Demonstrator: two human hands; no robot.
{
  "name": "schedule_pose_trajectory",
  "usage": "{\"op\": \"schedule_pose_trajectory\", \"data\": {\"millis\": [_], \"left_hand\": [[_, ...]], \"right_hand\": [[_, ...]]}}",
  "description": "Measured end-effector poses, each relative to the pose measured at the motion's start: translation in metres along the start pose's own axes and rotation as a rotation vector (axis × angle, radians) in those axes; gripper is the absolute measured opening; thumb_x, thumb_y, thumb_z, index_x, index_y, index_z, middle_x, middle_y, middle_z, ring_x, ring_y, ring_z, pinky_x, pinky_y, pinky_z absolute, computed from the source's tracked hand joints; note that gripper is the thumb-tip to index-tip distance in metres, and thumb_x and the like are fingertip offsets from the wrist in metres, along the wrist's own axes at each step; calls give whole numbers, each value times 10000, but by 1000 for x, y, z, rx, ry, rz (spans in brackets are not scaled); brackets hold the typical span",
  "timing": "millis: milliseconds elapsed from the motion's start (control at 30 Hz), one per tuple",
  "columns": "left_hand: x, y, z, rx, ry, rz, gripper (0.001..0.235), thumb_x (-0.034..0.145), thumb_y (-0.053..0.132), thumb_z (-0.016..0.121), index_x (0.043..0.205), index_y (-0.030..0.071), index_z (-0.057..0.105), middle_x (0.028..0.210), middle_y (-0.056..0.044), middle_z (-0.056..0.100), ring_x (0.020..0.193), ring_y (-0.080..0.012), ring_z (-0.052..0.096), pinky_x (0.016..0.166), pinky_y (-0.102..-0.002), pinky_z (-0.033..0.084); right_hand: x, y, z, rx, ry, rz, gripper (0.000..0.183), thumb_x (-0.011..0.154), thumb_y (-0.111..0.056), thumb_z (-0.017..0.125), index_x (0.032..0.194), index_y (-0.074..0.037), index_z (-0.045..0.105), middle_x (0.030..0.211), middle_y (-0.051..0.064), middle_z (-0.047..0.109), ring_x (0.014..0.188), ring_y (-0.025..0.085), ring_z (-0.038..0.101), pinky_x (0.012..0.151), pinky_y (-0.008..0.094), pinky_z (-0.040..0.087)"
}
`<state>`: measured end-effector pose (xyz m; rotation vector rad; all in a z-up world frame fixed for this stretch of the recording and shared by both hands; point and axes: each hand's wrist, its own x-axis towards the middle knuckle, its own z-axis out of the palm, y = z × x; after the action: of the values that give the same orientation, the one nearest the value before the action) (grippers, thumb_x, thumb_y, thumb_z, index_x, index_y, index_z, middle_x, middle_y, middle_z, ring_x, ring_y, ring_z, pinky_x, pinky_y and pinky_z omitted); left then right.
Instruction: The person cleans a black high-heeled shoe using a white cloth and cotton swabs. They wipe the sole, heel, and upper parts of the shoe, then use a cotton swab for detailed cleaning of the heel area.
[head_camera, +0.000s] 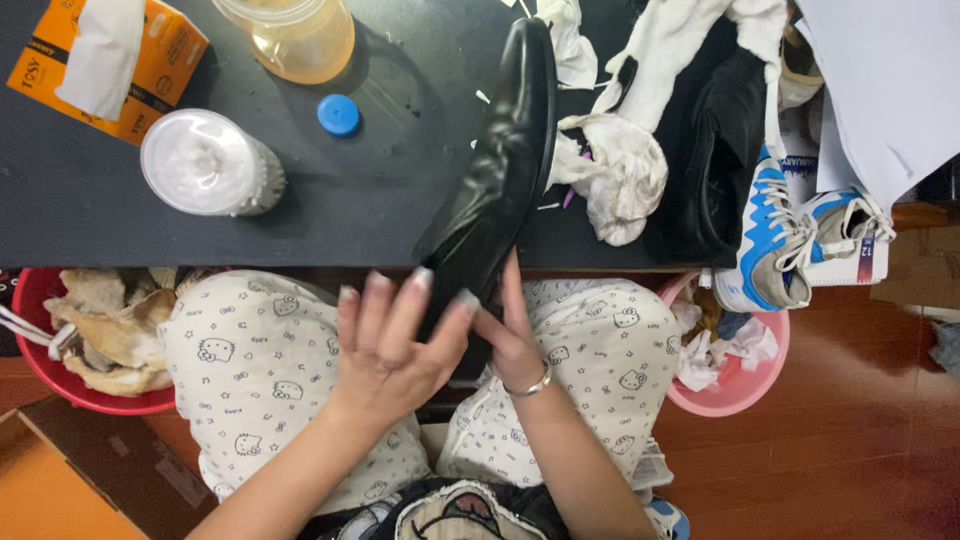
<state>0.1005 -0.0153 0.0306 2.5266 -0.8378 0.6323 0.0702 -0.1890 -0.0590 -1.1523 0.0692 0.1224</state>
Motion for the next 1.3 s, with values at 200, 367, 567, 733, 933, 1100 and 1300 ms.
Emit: {"op": "schedule_pose_trajectory", "data": {"millis": [200,367,567,733,933,1100,1300], "left_hand": [[53,-19,-3,-273,-247,-82,744,867,211,637,1491,-104,383,1601,-249,347,1471,-425,388,1228,-472,308],[77,-38,14,-415,-182,-202,717,1014,190,600,1552,-169,290,1631,-330,285,1512,-446,336,1264,-457,287],[37,-1,5,-125,-353,-40,703,973,312,504,1501,-132,366,1614,-269,328,1522,-380,285,1247,-459,225],[-15,27,3,-160,-453,-24,775,990,415,494,1471,-183,389,1615,-268,322,1531,-359,245,1249,-452,175],[-42,44,3,-92,-398,-35,711,1012,395,507,1464,-149,435,1594,-247,380,1511,-350,313,1233,-447,245],[-53,34,-14,-138,-369,-29,677,1009,392,533,1453,-116,481,1574,-237,412,1483,-360,353,1211,-452,282],[-45,24,-3,-93,-288,176,616,1080,434,531,1515,-1,501,1626,-101,408,1516,-255,331,1239,-423,256]], "right_hand": [[-12,4,0,-163,-92,-28,950,907,-66,653,1657,38,78,1717,165,211,1590,250,218,1293,381,175],[-18,17,0,-150,-112,-11,907,939,-100,636,1649,47,91,1715,183,211,1589,265,231,1291,371,175],[-9,27,-11,-323,85,-94,580,1115,-193,353,1618,62,218,1692,181,304,1561,239,308,1279,354,241],[14,12,2,-279,209,-114,553,1115,-155,367,1615,55,256,1679,162,328,1518,216,364,1240,331,302],[26,-9,12,-70,254,-72,543,1114,-168,393,1606,38,291,1608,142,409,1449,199,426,1208,324,338],[29,-28,0,380,214,-22,456,1168,-304,401,1514,-7,422,1418,155,561,1284,264,589,1113,422,482],[26,-23,-20,807,-20,116,485,1252,-385,381,1491,32,452,1468,209,564,1311,304,609,1151,440,491]]}}
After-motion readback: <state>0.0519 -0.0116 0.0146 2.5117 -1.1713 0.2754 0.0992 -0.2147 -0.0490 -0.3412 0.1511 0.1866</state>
